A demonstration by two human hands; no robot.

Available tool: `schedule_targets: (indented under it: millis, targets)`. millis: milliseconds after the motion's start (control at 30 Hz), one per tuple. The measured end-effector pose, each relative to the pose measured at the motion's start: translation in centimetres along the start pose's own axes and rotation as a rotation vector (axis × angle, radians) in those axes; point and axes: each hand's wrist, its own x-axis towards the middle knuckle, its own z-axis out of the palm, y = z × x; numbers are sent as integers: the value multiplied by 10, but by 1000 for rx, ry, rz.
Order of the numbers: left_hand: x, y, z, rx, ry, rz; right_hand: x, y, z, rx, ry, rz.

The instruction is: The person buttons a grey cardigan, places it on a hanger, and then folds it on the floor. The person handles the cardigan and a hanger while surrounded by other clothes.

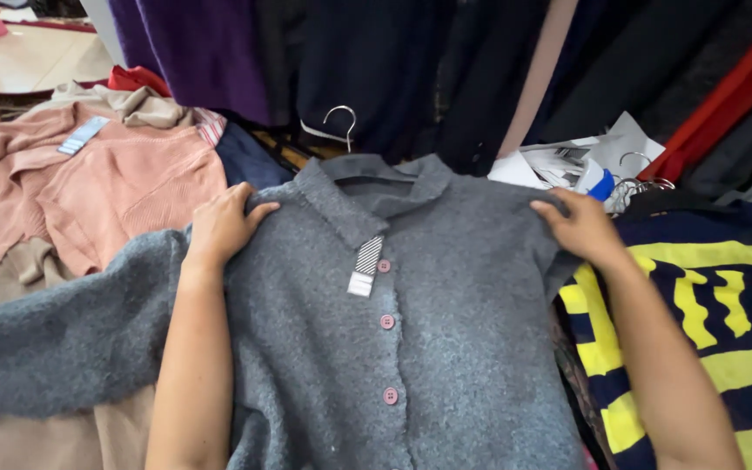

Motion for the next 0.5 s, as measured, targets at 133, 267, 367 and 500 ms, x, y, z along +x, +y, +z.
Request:
schedule_targets:
  millis: [133, 267, 367, 500]
  targets:
    - [2, 15, -2, 44, -32, 14, -1, -7, 26, 14, -22, 73]
    - [-8, 132, -41, 57, 29, 301, -7, 1, 22, 146, -116, 182]
    - [-8, 235, -44, -112, -47, 636, -12, 1, 15, 369, -187, 203]
    - [-1, 335, -12, -401, -146, 941, -14, 6, 8, 773, -273, 234]
